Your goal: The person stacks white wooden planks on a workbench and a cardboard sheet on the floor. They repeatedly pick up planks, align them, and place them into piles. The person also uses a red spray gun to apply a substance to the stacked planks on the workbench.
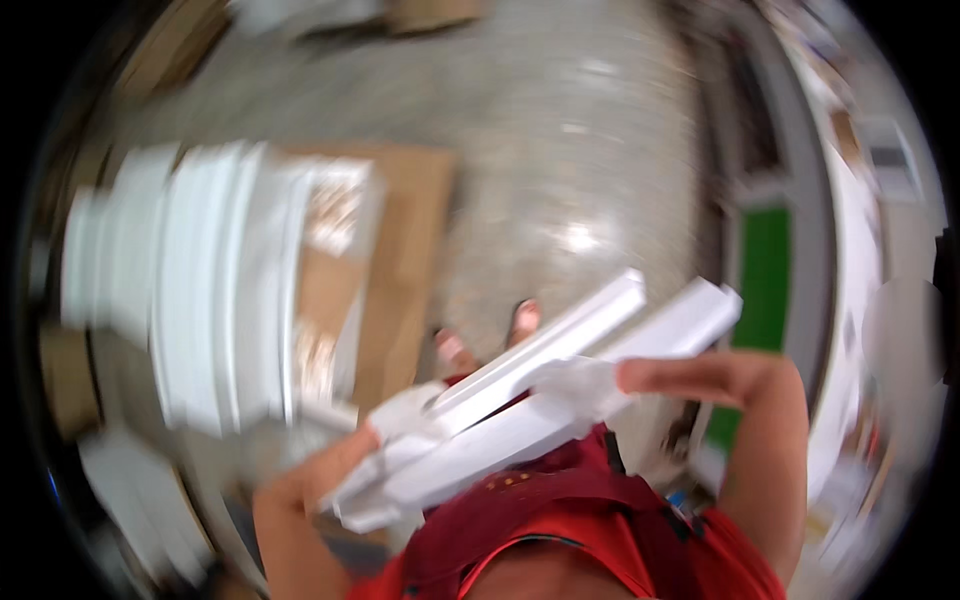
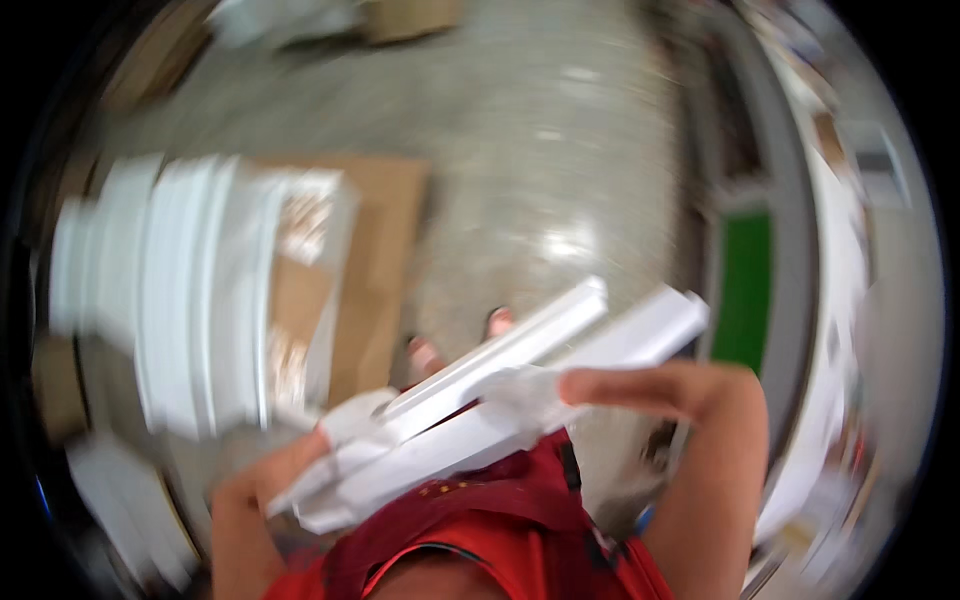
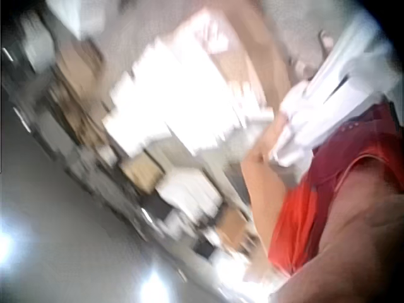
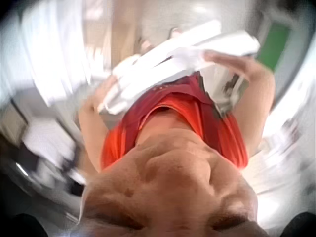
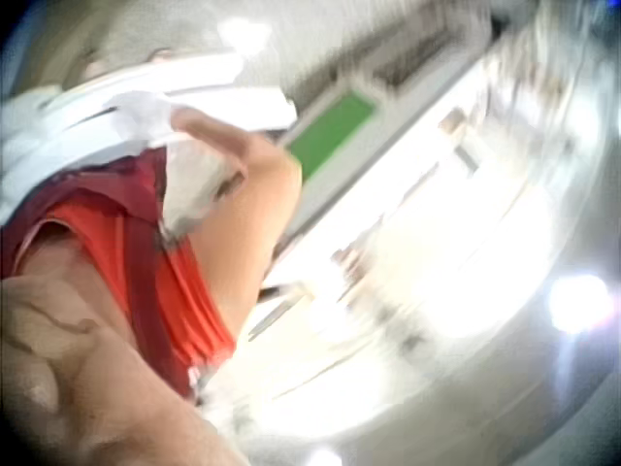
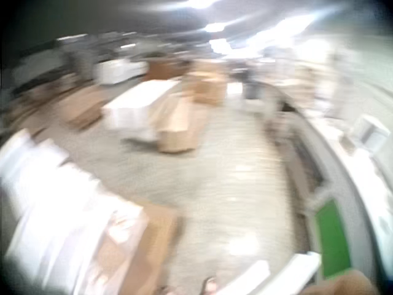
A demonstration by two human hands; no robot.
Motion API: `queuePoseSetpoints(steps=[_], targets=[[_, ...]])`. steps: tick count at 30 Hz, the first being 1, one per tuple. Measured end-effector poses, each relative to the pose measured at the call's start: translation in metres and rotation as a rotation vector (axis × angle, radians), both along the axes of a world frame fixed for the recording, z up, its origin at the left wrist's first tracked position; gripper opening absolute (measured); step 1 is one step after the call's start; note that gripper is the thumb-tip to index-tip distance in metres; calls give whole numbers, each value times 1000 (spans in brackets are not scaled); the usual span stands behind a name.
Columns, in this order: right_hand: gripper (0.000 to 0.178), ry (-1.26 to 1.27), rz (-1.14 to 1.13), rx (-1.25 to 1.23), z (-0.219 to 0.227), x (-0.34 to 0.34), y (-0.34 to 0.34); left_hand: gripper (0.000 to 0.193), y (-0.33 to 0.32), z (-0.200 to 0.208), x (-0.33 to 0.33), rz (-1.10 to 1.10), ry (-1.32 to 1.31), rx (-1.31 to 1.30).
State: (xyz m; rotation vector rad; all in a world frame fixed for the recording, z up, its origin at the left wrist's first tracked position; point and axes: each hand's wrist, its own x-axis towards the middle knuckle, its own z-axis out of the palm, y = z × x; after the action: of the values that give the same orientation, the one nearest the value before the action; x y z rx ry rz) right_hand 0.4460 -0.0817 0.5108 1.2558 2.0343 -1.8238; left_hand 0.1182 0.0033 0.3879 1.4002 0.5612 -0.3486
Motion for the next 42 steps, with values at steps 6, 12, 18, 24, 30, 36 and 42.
queuePoseSetpoints(steps=[6,12,18,24,30,36,42], targets=[[52,-149,-115,107,10,57,-101,65,-7,49,92,-46,148,-225],[58,-235,-418,131,28,125,-247,69,-64,89,218,-378,194,-19],[66,-181,-834,160,-32,162,-380,69,-120,83,365,-773,243,81],[72,-140,-1084,192,10,225,-469,66,-197,120,501,-1024,260,101],[70,-311,-987,22,51,313,-508,71,-220,126,588,-999,239,-79],[62,-534,-978,63,93,413,-533,71,-233,111,694,-961,224,-232],[70,-587,-951,-53,133,491,-564,70,-270,108,783,-1028,183,-348]])
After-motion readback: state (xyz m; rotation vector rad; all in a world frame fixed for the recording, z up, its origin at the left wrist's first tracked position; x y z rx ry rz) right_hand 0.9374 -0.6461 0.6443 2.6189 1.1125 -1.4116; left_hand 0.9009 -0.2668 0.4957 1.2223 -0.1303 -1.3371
